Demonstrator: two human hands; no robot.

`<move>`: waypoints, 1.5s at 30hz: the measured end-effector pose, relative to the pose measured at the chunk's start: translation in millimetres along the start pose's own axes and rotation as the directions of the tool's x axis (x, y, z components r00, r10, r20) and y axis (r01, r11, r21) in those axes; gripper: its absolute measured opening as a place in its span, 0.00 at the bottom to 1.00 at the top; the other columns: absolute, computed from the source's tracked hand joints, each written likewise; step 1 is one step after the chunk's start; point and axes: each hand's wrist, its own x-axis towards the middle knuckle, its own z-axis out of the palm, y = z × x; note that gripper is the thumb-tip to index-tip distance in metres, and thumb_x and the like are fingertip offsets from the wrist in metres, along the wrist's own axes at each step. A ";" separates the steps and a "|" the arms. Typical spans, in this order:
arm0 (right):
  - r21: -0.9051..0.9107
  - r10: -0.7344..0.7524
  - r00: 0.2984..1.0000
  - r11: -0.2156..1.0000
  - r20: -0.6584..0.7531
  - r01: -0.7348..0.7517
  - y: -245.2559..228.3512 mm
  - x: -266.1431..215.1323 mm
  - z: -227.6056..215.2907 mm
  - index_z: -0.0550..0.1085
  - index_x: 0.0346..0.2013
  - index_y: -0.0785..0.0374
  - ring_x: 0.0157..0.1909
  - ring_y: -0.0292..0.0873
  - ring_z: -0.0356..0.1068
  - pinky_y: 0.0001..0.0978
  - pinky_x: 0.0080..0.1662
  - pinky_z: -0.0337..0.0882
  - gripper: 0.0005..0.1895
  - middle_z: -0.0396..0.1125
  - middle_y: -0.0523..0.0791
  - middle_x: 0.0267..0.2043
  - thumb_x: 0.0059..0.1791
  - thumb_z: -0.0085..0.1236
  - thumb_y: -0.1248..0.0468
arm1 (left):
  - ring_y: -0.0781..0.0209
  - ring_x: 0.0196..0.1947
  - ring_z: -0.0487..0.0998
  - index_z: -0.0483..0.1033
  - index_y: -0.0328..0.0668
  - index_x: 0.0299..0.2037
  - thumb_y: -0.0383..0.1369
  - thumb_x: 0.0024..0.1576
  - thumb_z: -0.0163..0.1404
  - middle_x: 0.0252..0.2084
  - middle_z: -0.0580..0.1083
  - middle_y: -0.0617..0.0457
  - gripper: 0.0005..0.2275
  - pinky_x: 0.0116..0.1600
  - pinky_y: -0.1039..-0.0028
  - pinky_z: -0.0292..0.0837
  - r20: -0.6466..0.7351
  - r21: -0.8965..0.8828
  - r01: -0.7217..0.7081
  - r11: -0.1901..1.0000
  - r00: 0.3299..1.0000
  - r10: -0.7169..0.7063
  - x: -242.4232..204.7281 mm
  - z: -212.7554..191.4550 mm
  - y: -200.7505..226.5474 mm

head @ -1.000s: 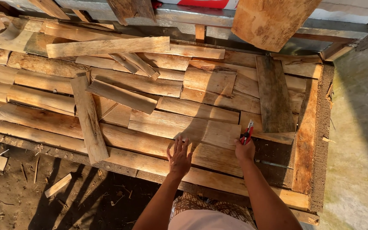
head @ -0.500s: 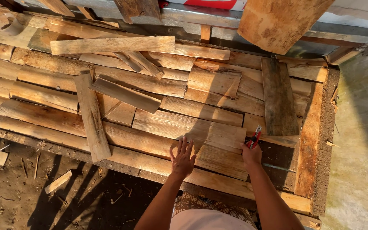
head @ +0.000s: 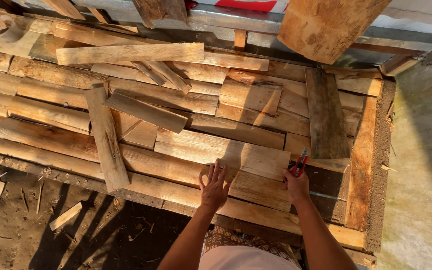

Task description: Fitting and arranging wooden slats or bark pieces on a platform using a utility knife.

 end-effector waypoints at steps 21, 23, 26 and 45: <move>0.101 -0.039 0.997 0.994 0.070 0.032 13.4 5.9 -10.9 0.66 0.39 0.52 0.43 0.46 0.67 0.55 0.51 0.69 0.11 0.65 0.42 0.42 0.51 0.63 0.64 | 0.60 0.80 0.31 0.36 0.65 0.78 0.48 0.67 0.40 0.81 0.29 0.54 0.32 0.75 0.37 0.22 0.074 0.065 0.001 0.998 0.997 -0.006 -3.2 -10.0 2.9; 0.093 -0.061 0.995 0.994 0.077 0.054 9.2 2.8 -14.5 0.66 0.39 0.52 0.43 0.46 0.68 0.54 0.50 0.71 0.11 0.66 0.42 0.42 0.51 0.62 0.64 | 0.60 0.80 0.31 0.37 0.64 0.78 0.47 0.67 0.40 0.81 0.29 0.54 0.32 0.75 0.37 0.21 0.037 0.068 -0.027 0.997 0.999 0.024 -1.9 0.0 -2.5; 0.046 -0.064 0.998 0.997 0.027 0.063 11.4 0.1 -19.7 0.66 0.38 0.53 0.41 0.46 0.67 0.54 0.46 0.72 0.10 0.66 0.42 0.40 0.52 0.61 0.63 | 0.60 0.81 0.31 0.37 0.63 0.78 0.47 0.67 0.40 0.82 0.30 0.54 0.32 0.75 0.36 0.21 0.017 0.070 -0.055 0.996 0.998 0.054 -4.9 1.8 -2.6; -0.526 -0.147 0.987 0.846 -0.070 0.089 -25.1 -11.9 19.6 0.71 0.40 0.59 0.38 0.51 0.70 0.55 0.41 0.72 0.13 0.70 0.48 0.38 0.50 0.67 0.58 | 0.53 0.81 0.30 0.34 0.64 0.79 0.52 0.65 0.44 0.82 0.27 0.55 0.36 0.76 0.37 0.27 0.063 0.068 0.057 0.996 0.996 -0.061 5.1 -3.9 1.6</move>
